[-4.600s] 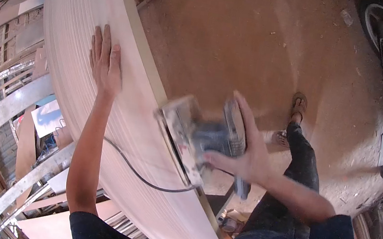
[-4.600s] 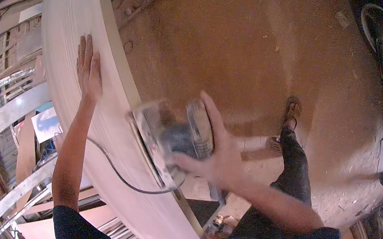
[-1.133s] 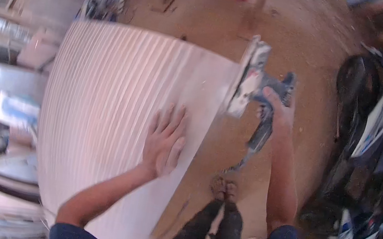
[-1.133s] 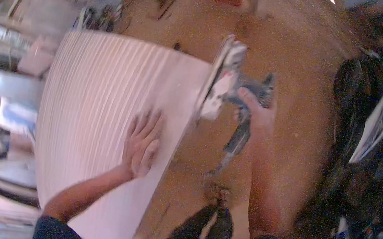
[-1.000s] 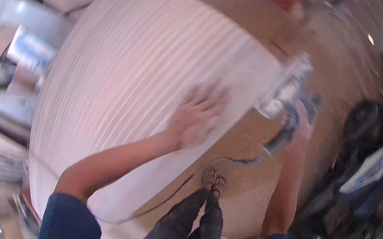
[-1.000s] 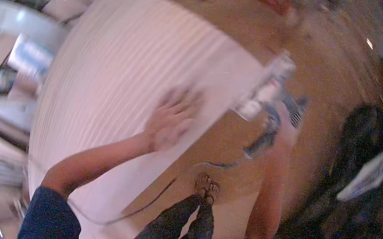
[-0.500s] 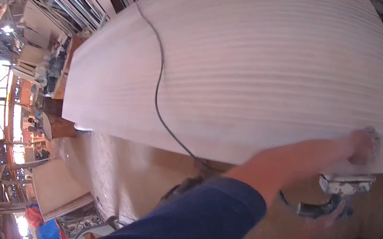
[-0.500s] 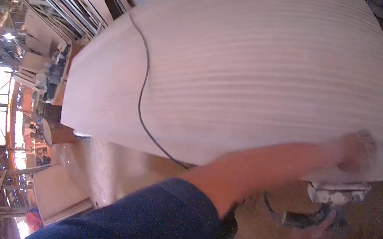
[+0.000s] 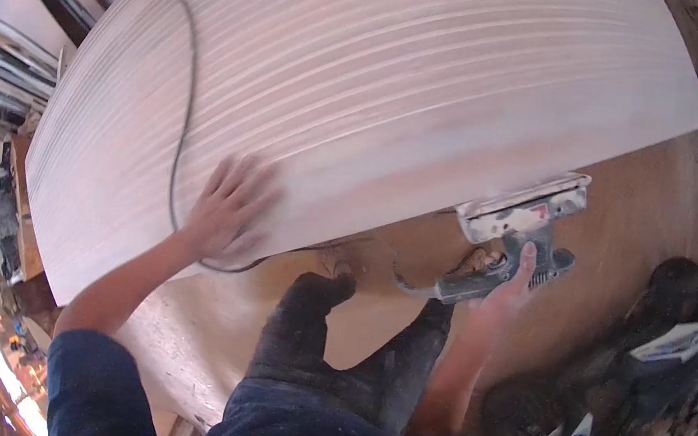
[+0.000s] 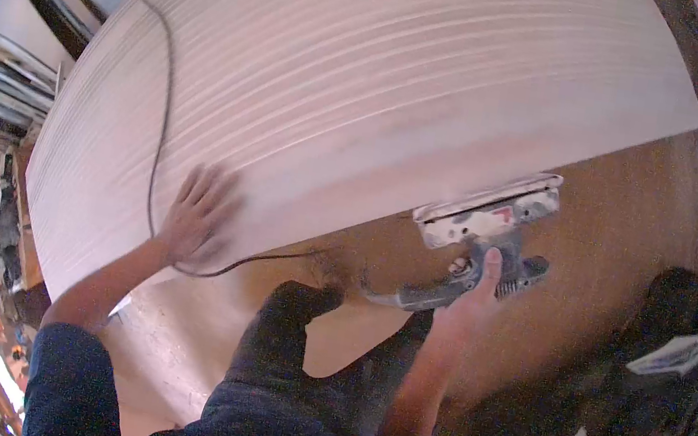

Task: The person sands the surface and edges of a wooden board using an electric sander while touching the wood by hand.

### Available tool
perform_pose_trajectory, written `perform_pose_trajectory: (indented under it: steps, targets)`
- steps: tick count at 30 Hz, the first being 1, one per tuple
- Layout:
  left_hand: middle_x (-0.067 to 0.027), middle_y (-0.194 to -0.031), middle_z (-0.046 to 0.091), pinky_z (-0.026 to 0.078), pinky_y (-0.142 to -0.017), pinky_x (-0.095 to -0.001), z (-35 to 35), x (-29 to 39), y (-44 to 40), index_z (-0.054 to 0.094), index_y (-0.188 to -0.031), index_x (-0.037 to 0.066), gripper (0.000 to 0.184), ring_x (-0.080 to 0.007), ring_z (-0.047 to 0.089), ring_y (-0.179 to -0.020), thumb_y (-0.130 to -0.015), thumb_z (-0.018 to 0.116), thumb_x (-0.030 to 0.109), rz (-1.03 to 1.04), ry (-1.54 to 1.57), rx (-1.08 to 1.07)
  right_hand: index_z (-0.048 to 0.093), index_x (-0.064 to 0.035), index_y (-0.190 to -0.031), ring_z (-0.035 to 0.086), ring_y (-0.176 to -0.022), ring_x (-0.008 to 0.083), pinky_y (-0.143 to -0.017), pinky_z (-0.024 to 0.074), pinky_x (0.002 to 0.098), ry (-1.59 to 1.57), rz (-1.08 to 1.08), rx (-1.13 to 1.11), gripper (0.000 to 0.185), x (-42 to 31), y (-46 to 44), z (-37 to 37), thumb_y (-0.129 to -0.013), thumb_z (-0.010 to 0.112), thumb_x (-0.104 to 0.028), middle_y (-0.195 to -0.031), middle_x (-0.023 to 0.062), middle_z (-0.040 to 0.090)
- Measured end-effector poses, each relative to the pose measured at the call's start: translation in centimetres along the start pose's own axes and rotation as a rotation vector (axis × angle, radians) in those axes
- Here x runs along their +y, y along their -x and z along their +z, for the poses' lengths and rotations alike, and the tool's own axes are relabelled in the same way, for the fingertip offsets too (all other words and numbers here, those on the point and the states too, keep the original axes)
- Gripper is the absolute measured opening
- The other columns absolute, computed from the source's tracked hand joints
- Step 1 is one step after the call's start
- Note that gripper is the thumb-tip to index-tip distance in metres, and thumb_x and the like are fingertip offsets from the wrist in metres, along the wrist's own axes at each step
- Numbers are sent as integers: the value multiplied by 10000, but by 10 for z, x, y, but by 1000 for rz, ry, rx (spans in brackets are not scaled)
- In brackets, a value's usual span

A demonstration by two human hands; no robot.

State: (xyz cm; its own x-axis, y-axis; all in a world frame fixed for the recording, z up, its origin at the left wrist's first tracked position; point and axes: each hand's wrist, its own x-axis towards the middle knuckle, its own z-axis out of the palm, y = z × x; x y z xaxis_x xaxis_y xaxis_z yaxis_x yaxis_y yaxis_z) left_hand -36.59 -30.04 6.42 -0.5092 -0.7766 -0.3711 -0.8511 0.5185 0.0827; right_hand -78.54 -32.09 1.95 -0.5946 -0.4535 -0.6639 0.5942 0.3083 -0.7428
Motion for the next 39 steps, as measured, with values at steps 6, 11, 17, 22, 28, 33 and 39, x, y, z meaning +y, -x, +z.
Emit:
perform_pose_trajectory:
  steps: [6,11,17,22,28,33,39]
  targets:
    - [-202,-1628,271,95,-1185,-696,109,-64,171,435,-1512,124,638,-493,170,-1504,-989,416,488,165,9,115,409,-21,-1476,576,-1177,277,-1003,496,412,44,-191,102,735,110,113,-8,-888,774,-267,-1349,156,562]
    - [-227,-1631,251,100,-1184,-689,114,-48,158,413,-1517,69,613,-482,153,-1514,-1044,289,438,194,1,125,79,-101,-1609,483,-1240,227,-1026,474,380,-49,-72,-140,1116,193,179,-38,-789,834,-34,-1411,145,436]
    - [-332,-1561,321,148,-1189,-659,108,-68,145,335,-1464,-164,655,-497,227,-1490,-1066,230,346,227,129,250,-18,-104,-1603,517,-1197,231,-1012,491,378,-53,-217,-265,1222,279,253,-28,-752,856,-29,-1476,153,319]
    - [-317,-1535,382,198,-1227,-523,105,-63,140,359,-1480,-136,709,-449,305,-1473,-1027,209,387,-89,570,481,-112,-100,-1583,525,-1221,243,-984,519,383,-195,-82,-332,1264,353,328,-22,-767,854,-71,-1455,173,330]
    - [-294,-1545,383,172,-1241,-500,98,-68,136,391,-1468,-129,709,-420,292,-1487,-1015,206,385,1,454,421,1,29,-1566,560,-1264,303,-1071,467,418,-254,-61,-308,1252,356,331,-16,-743,905,-242,-1436,268,433]
    - [-268,-1564,369,164,-1248,-475,97,-67,134,350,-1483,-142,704,-372,266,-1506,-1038,222,389,91,548,389,72,-9,-1594,550,-1270,285,-1064,469,428,-187,-274,-239,1255,273,227,-10,-708,924,-262,-1366,230,532]
    - [-254,-1537,423,144,-1250,-484,115,-72,139,369,-1466,-152,685,-355,317,-1490,-1027,189,341,224,762,457,303,-29,-1521,662,-835,169,-640,552,308,-155,-311,-289,964,210,183,-19,-755,859,-209,-1031,117,665]
